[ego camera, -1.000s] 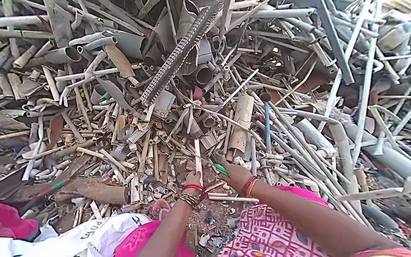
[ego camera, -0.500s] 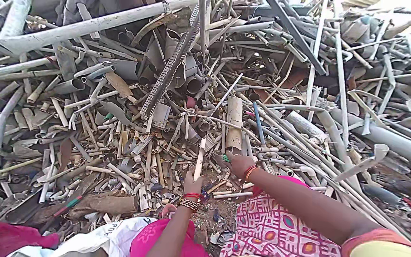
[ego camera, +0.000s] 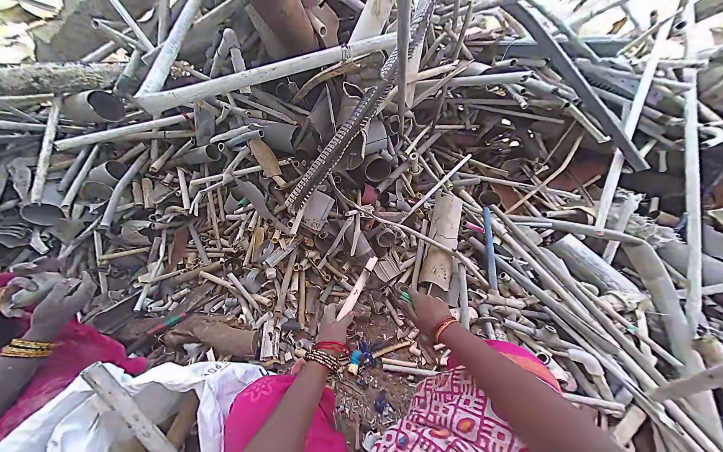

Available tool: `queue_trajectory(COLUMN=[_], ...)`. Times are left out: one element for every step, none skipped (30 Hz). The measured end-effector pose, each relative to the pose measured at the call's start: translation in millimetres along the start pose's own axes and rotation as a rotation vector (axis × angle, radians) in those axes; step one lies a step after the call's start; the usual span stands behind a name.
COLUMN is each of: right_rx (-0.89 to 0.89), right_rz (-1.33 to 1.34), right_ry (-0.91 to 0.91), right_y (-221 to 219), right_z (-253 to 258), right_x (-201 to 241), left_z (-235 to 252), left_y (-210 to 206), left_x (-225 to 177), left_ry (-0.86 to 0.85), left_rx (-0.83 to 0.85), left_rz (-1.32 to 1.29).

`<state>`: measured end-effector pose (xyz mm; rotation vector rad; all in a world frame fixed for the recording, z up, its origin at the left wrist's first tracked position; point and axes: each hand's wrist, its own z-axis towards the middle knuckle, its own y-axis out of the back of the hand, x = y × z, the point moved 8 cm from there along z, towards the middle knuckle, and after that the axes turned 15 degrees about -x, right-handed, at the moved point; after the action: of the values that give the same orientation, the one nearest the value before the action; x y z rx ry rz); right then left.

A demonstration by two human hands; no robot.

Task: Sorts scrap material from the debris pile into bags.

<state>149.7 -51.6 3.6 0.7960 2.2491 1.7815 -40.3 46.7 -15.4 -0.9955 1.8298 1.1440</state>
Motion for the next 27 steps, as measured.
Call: queue_trajectory(right_rx=[0.006,0.029,0.056,0.066,0.063,0.050,0.037,0.036,0.052,0.068,0.080,0.078,0.072,0.066,0.069,0.084,0.109,0.123,0.126,0.116,0.097,0.077,0.076,0.096,0.125,0.140,0.139], right_rz=[-0.010,-0.026,-0.051,-0.060,-0.041,-0.002,0.037,0.055,0.051,0.044,0.035,0.039,0.060,0.088,0.100,0.102,0.100,0.100,0.105,0.114,0.124,0.128,0.119,0.103,0.083,0.085,0.095], right_ry=[0.006,0.078,0.172,0.223,0.200,0.118,0.026,-0.029,-0.012,0.052,0.122,0.139,0.086,0.001,-0.044,-0.017,0.065,0.142,0.160,0.114,0.035,-0.033,-0.043,0.018,0.124,0.218,0.239], right_y=[1.8,0.0,-2.2,-4.0,-4.7,-2.6,1.2,2.3,2.6,3.3,2.4,2.0,2.1,1.5,0.3,-3.8,-10.2,-14.5,-16.6,-16.2,-14.1,-11.6,-11.5,-12.5,-14.7,-18.2,-22.4], right_z=[1.2,-1.7,-4.4,-4.0,1.1,9.9,18.2,21.7,20.7,17.9,15.4,17.1,22.3,28.2,31.7,30.6,27.1,26.3,29.7,37.8,48.0,57.0,62.1,64.0,64.6,66.0,71.1], right_x=[-4.9,-2.4,1.6,0.6,-6.8,-18.7,-30.9,-39.0,-39.2,-34.1,-29.5,-29.8,-35.3,-43.3,-47.6,-43.6,-33.9,-25.9,-22.5,-24.7,-30.0,-34.6,-34.0,-27.1,-17.4,-9.8,-8.1], left_z=[-0.8,-2.4,-3.7,-5.2,-6.0,-4.2,-0.8,1.4,3.8,6.4,6.5,6.8,8.8,11.3,14.5,17.4,21.0,25.2,29.0,32.2,34.6,37.2,39.2,41.4,43.3,44.5,45.6], left_y=[-1.8,-3.6,-6.2,-10.1,-14.0,-17.8,-21.6,-25.4,-28.3,-31.4,-35.3,-39.0,-42.8,-46.2,-49.6,-51.1,-51.4,-53.0,-53.5,-53.5,-52.8,-51.8,-50.5,-49.1,-48.3,-47.3,-46.1], left_x=[0.3,2.1,3.2,5.0,6.9,9.2,11.7,15.6,18.5,18.4,17.0,13.6,10.7,10.3,11.6,13.9,16.8,16.2,13.5,10.1,7.6,7.2,9.3,11.0,11.2,11.9,13.7], left_ry=[0.014,0.028,0.049,0.070,0.074,0.073,0.076,0.087,0.098,0.103,0.110,0.112,0.098,0.093,0.089,0.089,0.077,0.054,0.018,-0.028,-0.054,-0.072,-0.084,-0.072,-0.048,-0.015,0.026], left_rx=[-0.015,-0.037,-0.053,-0.067,-0.070,-0.086,-0.111,-0.128,-0.144,-0.161,-0.173,-0.176,-0.173,-0.150,-0.132,-0.120,-0.111,-0.099,-0.088,-0.072,-0.055,-0.041,-0.032,-0.014,-0.003,-0.009,-0.025], left_rz=[0.012,0.027,0.042,0.058,0.078,0.084,0.081,0.068,0.046,0.018,-0.015,-0.033,-0.018,-0.011,-0.018,-0.034,-0.047,-0.048,-0.027,0.015,0.053,0.076,0.087,0.093,0.084,0.043,-0.028])
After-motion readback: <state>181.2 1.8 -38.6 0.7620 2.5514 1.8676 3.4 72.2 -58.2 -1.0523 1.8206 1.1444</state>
